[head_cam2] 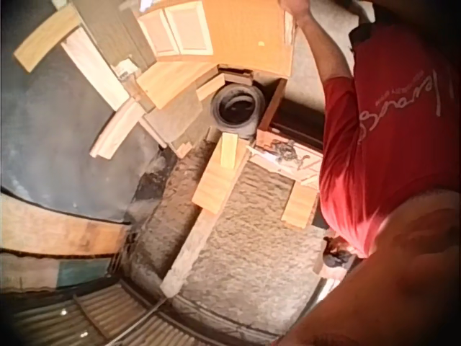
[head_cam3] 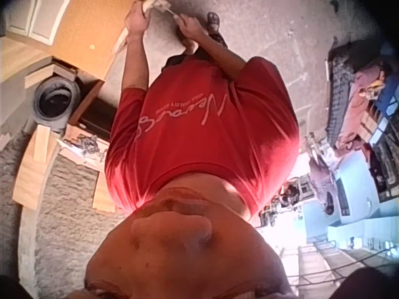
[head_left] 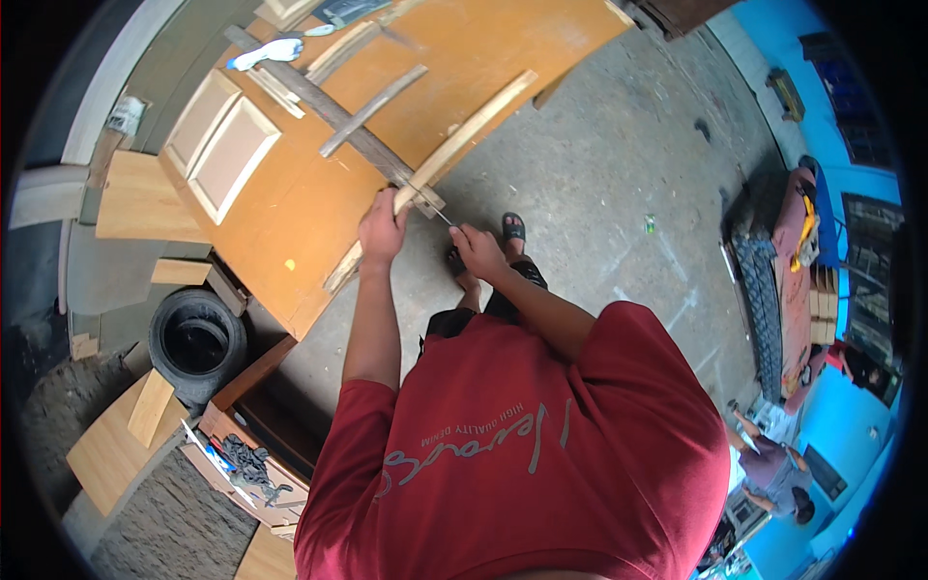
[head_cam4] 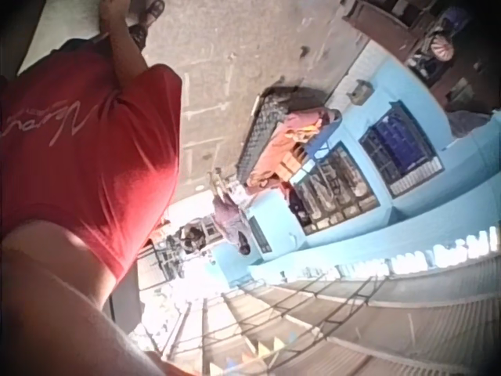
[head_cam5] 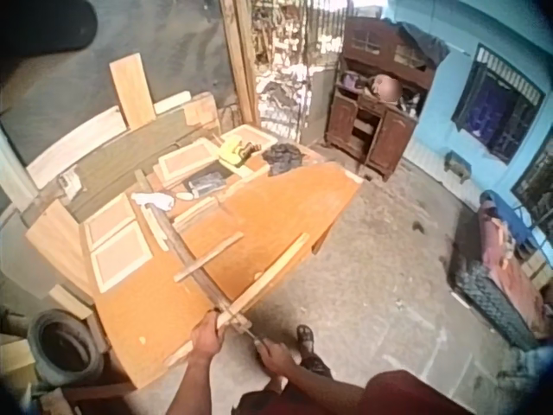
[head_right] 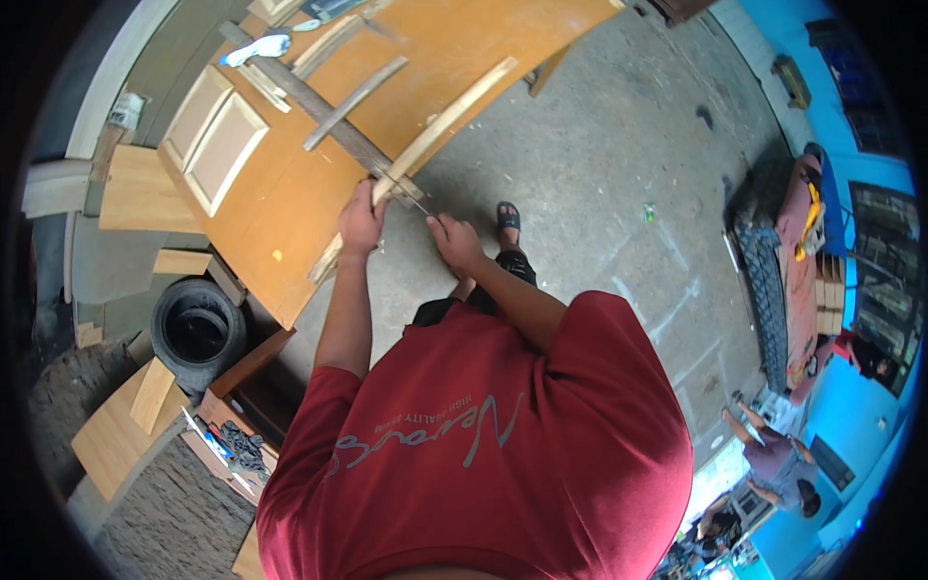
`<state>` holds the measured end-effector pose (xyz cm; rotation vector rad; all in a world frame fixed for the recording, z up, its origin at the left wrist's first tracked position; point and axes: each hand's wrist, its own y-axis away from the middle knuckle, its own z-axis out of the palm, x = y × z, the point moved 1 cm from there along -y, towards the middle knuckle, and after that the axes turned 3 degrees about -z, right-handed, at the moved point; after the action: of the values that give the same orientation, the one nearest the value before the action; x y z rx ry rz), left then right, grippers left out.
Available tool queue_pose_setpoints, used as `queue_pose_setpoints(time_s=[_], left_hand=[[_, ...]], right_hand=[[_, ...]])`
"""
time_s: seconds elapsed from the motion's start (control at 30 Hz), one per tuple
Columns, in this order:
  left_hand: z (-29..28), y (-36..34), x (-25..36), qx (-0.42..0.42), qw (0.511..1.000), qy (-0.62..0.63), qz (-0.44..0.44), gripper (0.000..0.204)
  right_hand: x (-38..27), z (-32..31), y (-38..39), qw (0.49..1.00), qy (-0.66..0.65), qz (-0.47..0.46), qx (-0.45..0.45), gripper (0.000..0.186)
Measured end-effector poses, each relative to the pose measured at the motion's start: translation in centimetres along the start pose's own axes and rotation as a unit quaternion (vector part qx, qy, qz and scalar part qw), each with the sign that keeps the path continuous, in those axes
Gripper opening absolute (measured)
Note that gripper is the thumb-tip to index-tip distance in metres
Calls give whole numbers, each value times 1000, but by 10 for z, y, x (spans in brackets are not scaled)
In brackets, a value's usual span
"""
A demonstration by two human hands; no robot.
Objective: Using a hand saw to cut a small piece of wood positioned against a guide on a workbench.
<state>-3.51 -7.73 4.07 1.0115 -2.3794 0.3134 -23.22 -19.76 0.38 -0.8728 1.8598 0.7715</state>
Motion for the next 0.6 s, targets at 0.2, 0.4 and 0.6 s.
queue_pose_setpoints(time_s=[0.2,0.4,0.6], left_hand=[[-5,1,-7,-9,1000,-14,-19,32],[-5,-1,0,-22,999,-20,-28,32],[-6,-3,3,-23,999,-19,-30,33]], right_hand=[[10,-30,38,996,51,-72,-29,41],[10,-11,13,998,56,-28,-5,45],[-21,10,-27,998,53,-20,37,47]])
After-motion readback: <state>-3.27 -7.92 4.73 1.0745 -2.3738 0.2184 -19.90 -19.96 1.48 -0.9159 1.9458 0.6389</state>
